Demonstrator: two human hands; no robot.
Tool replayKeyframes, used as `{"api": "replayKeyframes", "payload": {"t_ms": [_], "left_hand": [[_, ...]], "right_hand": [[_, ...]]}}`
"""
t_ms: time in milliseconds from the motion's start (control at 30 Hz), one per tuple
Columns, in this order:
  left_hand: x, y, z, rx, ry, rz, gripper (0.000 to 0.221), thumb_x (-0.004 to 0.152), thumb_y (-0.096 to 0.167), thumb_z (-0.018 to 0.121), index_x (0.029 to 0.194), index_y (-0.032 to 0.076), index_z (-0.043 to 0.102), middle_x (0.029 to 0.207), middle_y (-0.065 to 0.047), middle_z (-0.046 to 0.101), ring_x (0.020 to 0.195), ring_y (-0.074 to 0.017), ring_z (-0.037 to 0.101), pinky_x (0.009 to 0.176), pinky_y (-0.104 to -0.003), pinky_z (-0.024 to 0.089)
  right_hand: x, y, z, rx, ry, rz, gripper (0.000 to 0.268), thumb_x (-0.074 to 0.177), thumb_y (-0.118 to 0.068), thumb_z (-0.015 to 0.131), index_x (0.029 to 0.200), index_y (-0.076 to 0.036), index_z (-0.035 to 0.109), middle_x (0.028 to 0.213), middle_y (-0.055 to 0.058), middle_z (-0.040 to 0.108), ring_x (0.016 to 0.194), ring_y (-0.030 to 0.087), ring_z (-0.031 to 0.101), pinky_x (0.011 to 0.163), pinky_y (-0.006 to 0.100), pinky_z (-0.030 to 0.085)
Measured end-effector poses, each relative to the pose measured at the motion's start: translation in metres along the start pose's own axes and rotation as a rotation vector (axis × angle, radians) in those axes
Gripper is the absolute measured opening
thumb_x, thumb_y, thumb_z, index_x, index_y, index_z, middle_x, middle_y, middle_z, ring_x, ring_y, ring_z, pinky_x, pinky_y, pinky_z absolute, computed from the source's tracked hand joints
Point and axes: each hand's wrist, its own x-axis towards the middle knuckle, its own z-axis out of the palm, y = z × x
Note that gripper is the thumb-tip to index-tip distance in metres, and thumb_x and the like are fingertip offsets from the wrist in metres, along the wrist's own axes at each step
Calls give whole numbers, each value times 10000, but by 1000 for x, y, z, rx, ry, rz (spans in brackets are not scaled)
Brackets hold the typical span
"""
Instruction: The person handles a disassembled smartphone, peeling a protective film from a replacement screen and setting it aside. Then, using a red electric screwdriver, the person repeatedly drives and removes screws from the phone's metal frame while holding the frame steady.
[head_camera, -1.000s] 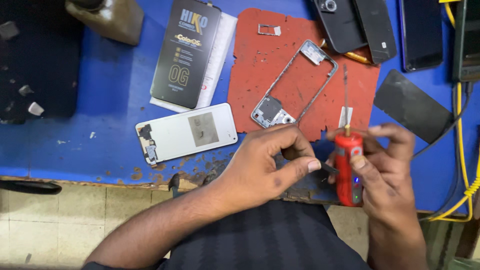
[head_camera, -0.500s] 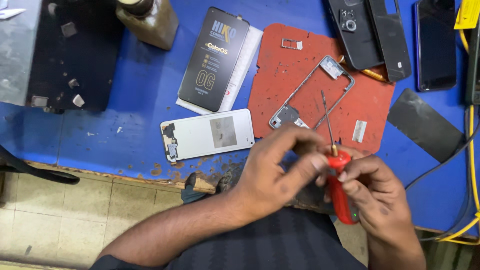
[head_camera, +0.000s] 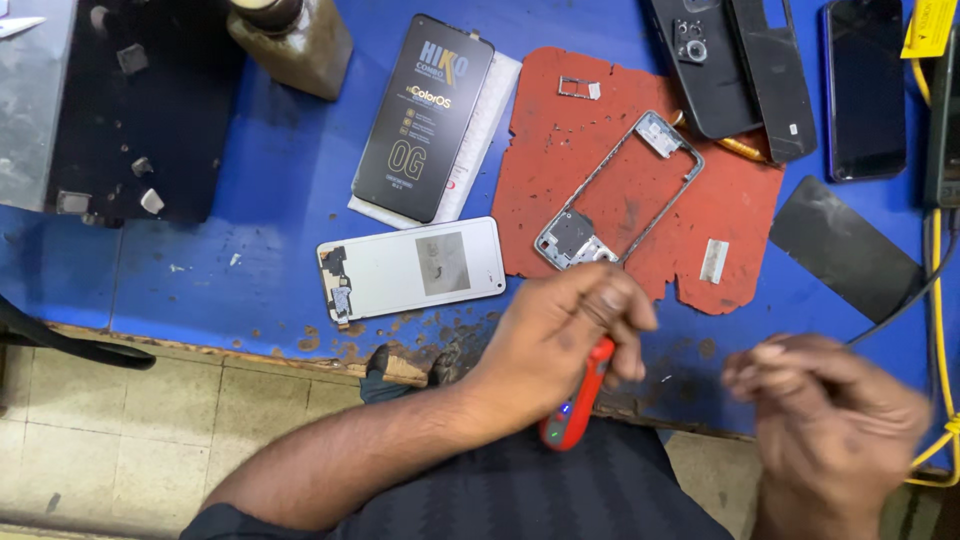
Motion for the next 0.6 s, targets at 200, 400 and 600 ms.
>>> {"api": "replayKeyframes", "payload": {"t_ms": [200,400,600], "left_hand": [[1,6,17,101,-89,-214,332,1125,289,370,1125,34,582,642,-29,578,552,-98,567,524,-266,506],[0,5,21,284,-106,-194,302,1092,244,407,1086,30,619,635,-40,623,540,-111,609,495,-274,544],[-1,10,21,440,-102,-176,291,1081,231,457,936,13,582,618,-56,652,509,-152,642,487,-308,553]], "right_hand": [[18,-9,22,-91,88,-26,105,1000,40,712,1095,83,711,1000,183,706,868,224,724,831,332,615],[39,-18,44,-1049,-134,-569,173,817,66,798,976,52,731,954,159,714,843,289,729,711,366,578],[47,-28,46,-1201,-309,-879,245,820,80,825,1035,9,731,1009,130,666,918,314,720,791,396,609]]}}
